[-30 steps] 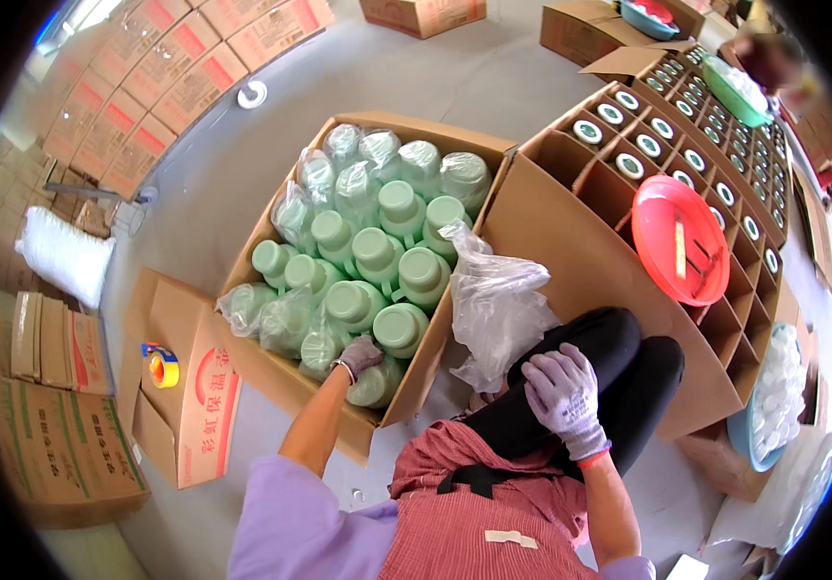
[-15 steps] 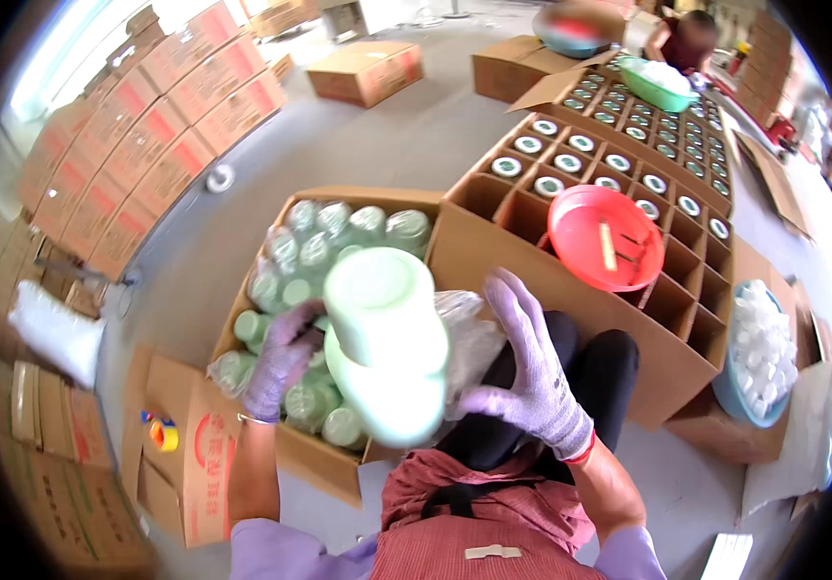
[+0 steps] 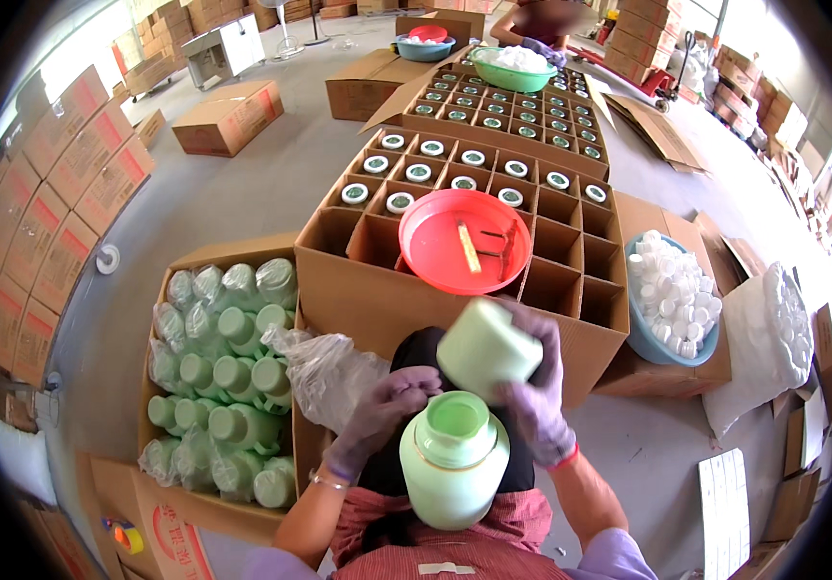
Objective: The person assembles light green thermos bottles by inserting a metal liner, screwing on the lid, and wiping the exterior with a small brush. The person then places each completed bottle into a plastic bag and arranges it in a cardboard box.
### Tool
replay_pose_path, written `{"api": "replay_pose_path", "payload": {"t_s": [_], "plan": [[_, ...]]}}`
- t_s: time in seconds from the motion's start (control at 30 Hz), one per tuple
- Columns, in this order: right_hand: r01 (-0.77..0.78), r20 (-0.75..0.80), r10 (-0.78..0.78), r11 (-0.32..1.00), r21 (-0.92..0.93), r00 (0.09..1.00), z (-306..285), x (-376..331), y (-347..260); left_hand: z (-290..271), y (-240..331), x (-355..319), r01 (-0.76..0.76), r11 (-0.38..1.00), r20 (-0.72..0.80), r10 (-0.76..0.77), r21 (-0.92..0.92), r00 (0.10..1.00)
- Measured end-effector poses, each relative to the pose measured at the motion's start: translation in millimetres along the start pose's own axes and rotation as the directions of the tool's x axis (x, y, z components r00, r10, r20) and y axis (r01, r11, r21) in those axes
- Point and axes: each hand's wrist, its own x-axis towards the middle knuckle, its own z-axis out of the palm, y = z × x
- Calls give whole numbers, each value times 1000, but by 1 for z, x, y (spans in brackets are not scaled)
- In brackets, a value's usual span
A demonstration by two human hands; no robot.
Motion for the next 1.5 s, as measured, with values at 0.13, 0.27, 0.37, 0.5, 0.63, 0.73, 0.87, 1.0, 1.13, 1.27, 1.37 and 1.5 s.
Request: {"api": "replay_pose_path", "payload": {"t_s": [0.13, 0.27, 0.37, 0.5, 0.63, 0.73, 0.87, 1.0, 1.13, 1.27, 1.37, 1.5], "plan": [[-5, -180, -129, 801, -598, 975, -18, 105, 43, 35, 41, 3, -88, 995, -141, 81, -42, 987], [-8, -59, -83, 513, -858, 995, -45, 166, 114, 66, 56, 21, -391, 440, 305, 255, 808, 918], [42, -11, -109, 472, -881, 994, -54, 184, 122, 67, 34, 21, -220, 465, 94, 280, 858, 955], [-32, -36, -13, 231, -972, 999, -89, 217, 104, 54, 44, 24, 209, 723, -148, -148, 659, 978], [0, -84, 372, -221, -975, 924, -96, 233, 120, 53, 48, 18, 334, 783, -89, -340, 525, 936], [61, -52, 397, -266, -962, 916, -76, 233, 115, 59, 52, 5, 190, 912, -43, -188, 364, 981], [-38, -107, 326, -209, -977, 939, -84, 241, 118, 46, 45, 5, 303, 911, 10, -319, 279, 948], [-369, -287, 233, 644, -671, 929, -125, 241, 99, 51, 69, -10, 396, 909, 113, -410, 130, 905], [-272, -64, 274, 961, 42, 960, -84, 176, 26, 36, 102, -50, 258, 966, 67, -258, 14, 964], [-350, 64, 347, 936, 36, 936, -63, 93, -28, 57, 182, -62, -83, 956, -193, 141, 280, 971], [-427, 41, 468, 835, -346, 883, -28, 51, -55, 58, 166, -41, -282, 258, 101, 548, 924, 830], [-171, 180, 424, 666, -726, 887, -3, 17, -73, 66, 111, -18, -160, -74, 174, 556, 984, 813]]}}
